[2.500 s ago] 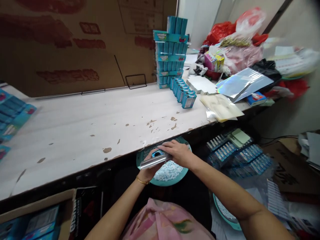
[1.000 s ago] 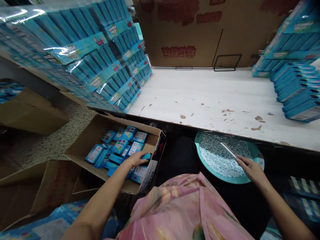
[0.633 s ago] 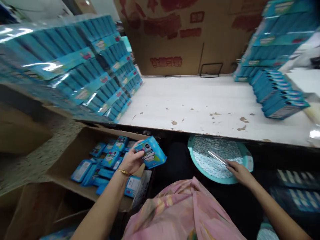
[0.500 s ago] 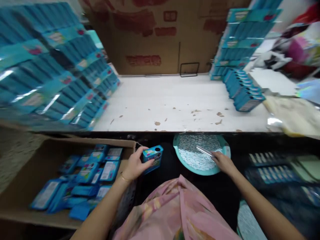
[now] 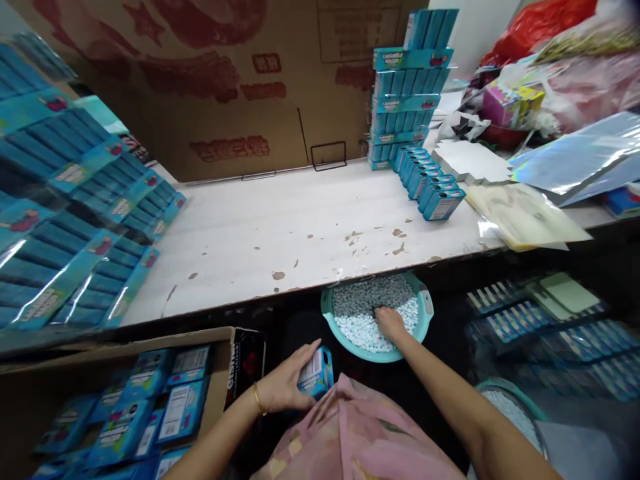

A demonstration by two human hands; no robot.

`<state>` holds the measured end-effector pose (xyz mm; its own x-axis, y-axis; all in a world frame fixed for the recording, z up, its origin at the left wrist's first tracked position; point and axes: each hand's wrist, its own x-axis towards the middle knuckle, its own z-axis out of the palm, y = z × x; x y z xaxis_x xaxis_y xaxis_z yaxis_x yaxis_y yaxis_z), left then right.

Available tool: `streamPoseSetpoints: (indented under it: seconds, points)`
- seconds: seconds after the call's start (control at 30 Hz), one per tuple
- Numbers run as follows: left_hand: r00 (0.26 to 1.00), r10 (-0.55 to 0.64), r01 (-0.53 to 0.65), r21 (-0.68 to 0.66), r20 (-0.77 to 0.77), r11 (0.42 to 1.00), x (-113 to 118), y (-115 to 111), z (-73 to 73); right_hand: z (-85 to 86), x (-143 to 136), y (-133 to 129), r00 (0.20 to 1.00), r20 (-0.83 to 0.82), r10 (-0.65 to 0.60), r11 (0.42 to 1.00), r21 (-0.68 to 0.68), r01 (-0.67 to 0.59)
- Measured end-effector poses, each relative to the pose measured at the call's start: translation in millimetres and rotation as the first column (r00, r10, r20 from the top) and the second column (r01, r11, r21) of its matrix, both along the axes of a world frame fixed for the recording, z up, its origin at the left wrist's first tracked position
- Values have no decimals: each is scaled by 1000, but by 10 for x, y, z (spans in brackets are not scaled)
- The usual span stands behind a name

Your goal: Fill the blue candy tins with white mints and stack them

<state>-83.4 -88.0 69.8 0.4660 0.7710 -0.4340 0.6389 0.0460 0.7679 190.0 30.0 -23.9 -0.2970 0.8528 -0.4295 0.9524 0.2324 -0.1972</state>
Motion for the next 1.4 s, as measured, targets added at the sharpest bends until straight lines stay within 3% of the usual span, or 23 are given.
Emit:
streamPoseSetpoints:
  seconds: [0.07, 0.17, 0.27, 0.4, 0.47, 0.53, 0.63, 0.73, 0.87, 1.03, 1.13, 1.2, 1.3, 1.4]
  points:
    - [983, 141, -145, 30, 122, 989, -1, 44, 22, -100, -71, 22, 997, -46, -54, 998, -22, 53]
    - [899, 310, -340, 47, 309, 939, 90, 154, 11, -148, -18, 59, 984, -154, -89, 995, -49, 83]
    - [858, 365, -434, 132, 361, 891, 252, 313, -54, -59, 117, 87, 961, -267, -79, 996, -51, 68]
    - [900, 330, -417, 339, 285, 843, 462, 560, -194, 306, 328, 111, 864, -500, -63, 998, -41, 49]
    - [918, 309, -391, 435, 249, 811, 555, 684, -279, 580, 427, 125, 809, -588, -31, 1000, -17, 26]
    - [932, 286, -361, 508, 222, 782, 647, 794, -360, 883, 495, 144, 805, -593, 24, 1000, 26, -11]
    - [954, 240, -301, 588, 182, 751, 784, 901, -447, 1303, 503, 178, 882, -463, 93, 995, 74, -66]
    - [973, 176, -229, 655, 147, 720, 903, 928, -482, 1589, 402, 200, 971, -187, 147, 986, 107, -129]
    - [981, 171, -182, 694, 86, 696, 1027, 897, -489, 1783, 140, 173, 963, 96, 252, 954, 142, -264]
    - [980, 178, -187, 715, 89, 674, 1076, 878, -504, 1940, -41, 101, 921, 191, 338, 913, 170, -371]
    - [966, 210, -253, 696, 148, 672, 969, 852, -500, 1865, 182, 108, 923, 176, 341, 901, 218, -374]
    - [947, 265, -317, 650, 180, 690, 858, 813, -493, 1649, 400, 127, 944, 163, 286, 929, 196, -315]
    - [908, 360, -417, 575, 217, 704, 705, 748, -491, 1113, 565, 124, 987, 129, 100, 993, 44, -107]
    - [872, 423, -489, 511, 249, 707, 623, 706, -499, 545, 389, 62, 998, 61, 13, 1000, -19, -12]
